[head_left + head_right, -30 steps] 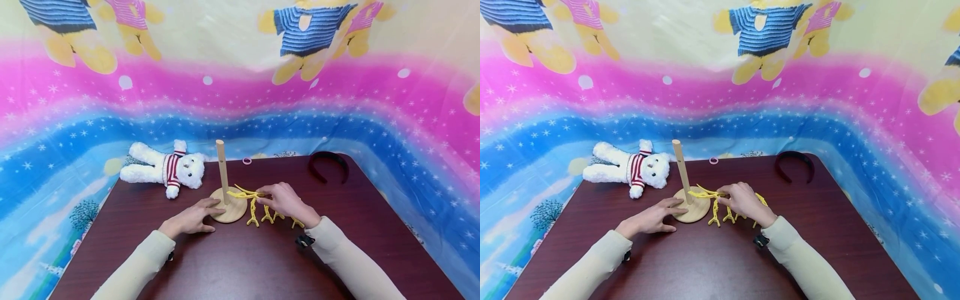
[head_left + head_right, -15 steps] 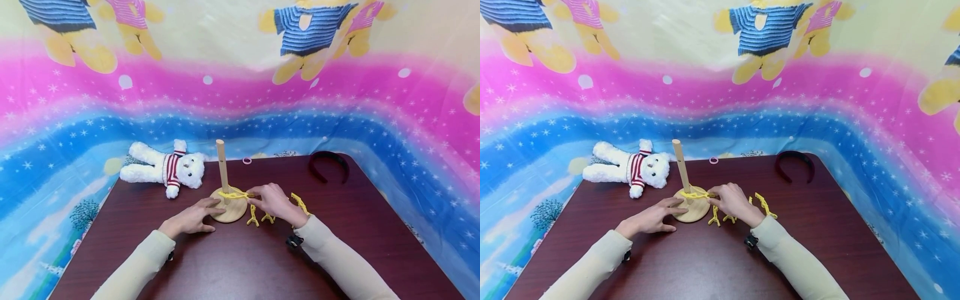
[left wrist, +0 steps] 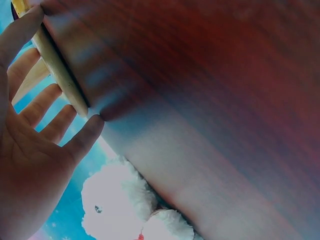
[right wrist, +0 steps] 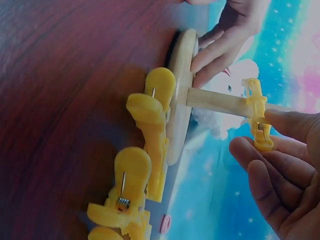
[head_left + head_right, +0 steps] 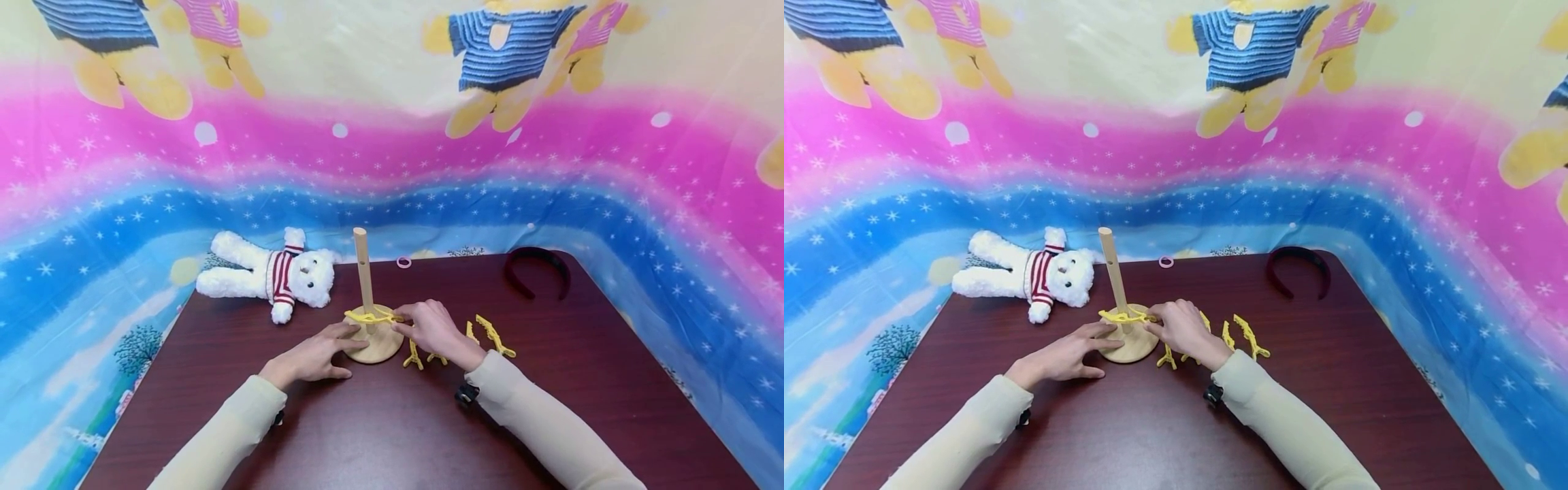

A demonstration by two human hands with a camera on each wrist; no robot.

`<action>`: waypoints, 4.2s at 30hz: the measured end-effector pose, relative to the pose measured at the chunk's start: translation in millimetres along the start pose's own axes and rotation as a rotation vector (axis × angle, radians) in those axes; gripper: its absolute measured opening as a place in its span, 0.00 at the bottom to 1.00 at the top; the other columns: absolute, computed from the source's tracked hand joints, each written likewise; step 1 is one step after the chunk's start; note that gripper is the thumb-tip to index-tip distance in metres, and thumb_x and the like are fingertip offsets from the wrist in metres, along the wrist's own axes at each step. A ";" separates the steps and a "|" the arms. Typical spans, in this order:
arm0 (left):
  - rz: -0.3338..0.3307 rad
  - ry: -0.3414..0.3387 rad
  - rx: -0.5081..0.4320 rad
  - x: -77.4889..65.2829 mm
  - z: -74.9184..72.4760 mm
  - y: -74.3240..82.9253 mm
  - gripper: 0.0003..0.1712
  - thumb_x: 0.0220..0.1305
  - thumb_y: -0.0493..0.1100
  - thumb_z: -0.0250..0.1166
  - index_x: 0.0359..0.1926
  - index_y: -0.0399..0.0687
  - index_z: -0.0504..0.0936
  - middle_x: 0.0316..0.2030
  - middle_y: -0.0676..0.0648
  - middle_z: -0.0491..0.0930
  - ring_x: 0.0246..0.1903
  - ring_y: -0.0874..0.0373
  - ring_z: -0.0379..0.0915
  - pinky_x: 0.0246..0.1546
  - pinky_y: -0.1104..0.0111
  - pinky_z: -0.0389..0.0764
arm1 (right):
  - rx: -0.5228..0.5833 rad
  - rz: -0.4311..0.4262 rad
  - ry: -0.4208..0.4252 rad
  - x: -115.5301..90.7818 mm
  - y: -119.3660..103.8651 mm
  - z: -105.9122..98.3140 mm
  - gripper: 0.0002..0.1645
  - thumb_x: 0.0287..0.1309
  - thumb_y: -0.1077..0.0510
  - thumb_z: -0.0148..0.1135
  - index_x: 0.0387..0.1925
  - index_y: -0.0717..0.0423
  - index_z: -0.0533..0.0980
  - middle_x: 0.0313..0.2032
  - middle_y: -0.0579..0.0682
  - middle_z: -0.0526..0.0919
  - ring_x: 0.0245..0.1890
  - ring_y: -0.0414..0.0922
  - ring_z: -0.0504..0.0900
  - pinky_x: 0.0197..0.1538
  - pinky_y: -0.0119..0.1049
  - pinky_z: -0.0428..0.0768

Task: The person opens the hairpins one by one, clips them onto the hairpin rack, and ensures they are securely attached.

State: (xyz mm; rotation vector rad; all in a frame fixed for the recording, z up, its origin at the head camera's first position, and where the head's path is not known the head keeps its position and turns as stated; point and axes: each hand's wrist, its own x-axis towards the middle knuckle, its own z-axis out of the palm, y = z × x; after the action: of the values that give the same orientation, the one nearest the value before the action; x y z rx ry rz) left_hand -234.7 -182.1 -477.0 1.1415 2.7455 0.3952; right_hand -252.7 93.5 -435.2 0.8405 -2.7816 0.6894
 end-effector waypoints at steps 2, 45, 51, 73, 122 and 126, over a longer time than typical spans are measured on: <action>0.000 0.001 -0.003 -0.2 -0.5 0.5 0.37 0.61 0.51 0.72 0.70 0.58 0.72 0.75 0.40 0.61 0.76 0.40 0.52 0.72 0.47 0.63 | -0.003 0.006 0.002 0.5 -1.2 1.5 0.15 0.60 0.51 0.70 0.47 0.50 0.87 0.39 0.47 0.91 0.12 0.32 0.66 0.20 0.28 0.65; -0.008 0.000 -0.003 0.2 0.9 -0.6 0.37 0.60 0.51 0.72 0.70 0.58 0.72 0.76 0.43 0.59 0.75 0.39 0.52 0.72 0.47 0.62 | 0.061 0.077 0.033 5.0 5.0 14.1 0.16 0.56 0.45 0.71 0.44 0.47 0.86 0.27 0.39 0.86 0.21 0.31 0.75 0.26 0.29 0.74; 0.004 0.006 0.003 0.6 1.3 -1.1 0.37 0.60 0.51 0.72 0.70 0.57 0.72 0.75 0.42 0.60 0.75 0.38 0.52 0.72 0.46 0.63 | 0.072 0.087 0.030 3.0 6.7 12.0 0.17 0.57 0.45 0.71 0.45 0.46 0.86 0.28 0.41 0.87 0.23 0.33 0.76 0.30 0.32 0.76; 0.007 0.005 0.011 0.4 1.0 -0.5 0.37 0.60 0.51 0.72 0.70 0.57 0.73 0.75 0.42 0.60 0.75 0.39 0.52 0.72 0.46 0.63 | 0.118 0.189 0.051 -28.3 32.1 -35.0 0.17 0.57 0.43 0.71 0.47 0.43 0.85 0.36 0.39 0.89 0.33 0.37 0.85 0.37 0.36 0.80; 0.010 0.008 0.017 0.0 -1.4 1.0 0.37 0.60 0.51 0.72 0.70 0.57 0.73 0.76 0.43 0.59 0.75 0.39 0.52 0.72 0.46 0.63 | 0.008 0.455 -0.039 -114.0 128.5 -64.2 0.21 0.54 0.38 0.71 0.42 0.48 0.86 0.35 0.44 0.89 0.32 0.40 0.83 0.34 0.38 0.79; 0.010 0.008 0.018 0.0 -1.1 1.1 0.37 0.60 0.51 0.72 0.70 0.57 0.73 0.76 0.43 0.59 0.75 0.38 0.52 0.72 0.46 0.63 | -0.016 0.475 -0.071 -117.7 131.8 -61.6 0.20 0.52 0.38 0.72 0.40 0.46 0.85 0.34 0.42 0.88 0.32 0.39 0.82 0.33 0.39 0.78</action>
State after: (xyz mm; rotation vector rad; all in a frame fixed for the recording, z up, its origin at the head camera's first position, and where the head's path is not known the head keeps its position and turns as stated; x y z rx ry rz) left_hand -234.2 -181.6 -475.6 1.1608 2.7566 0.3772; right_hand -227.4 276.7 -463.6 0.1943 -3.0734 0.7088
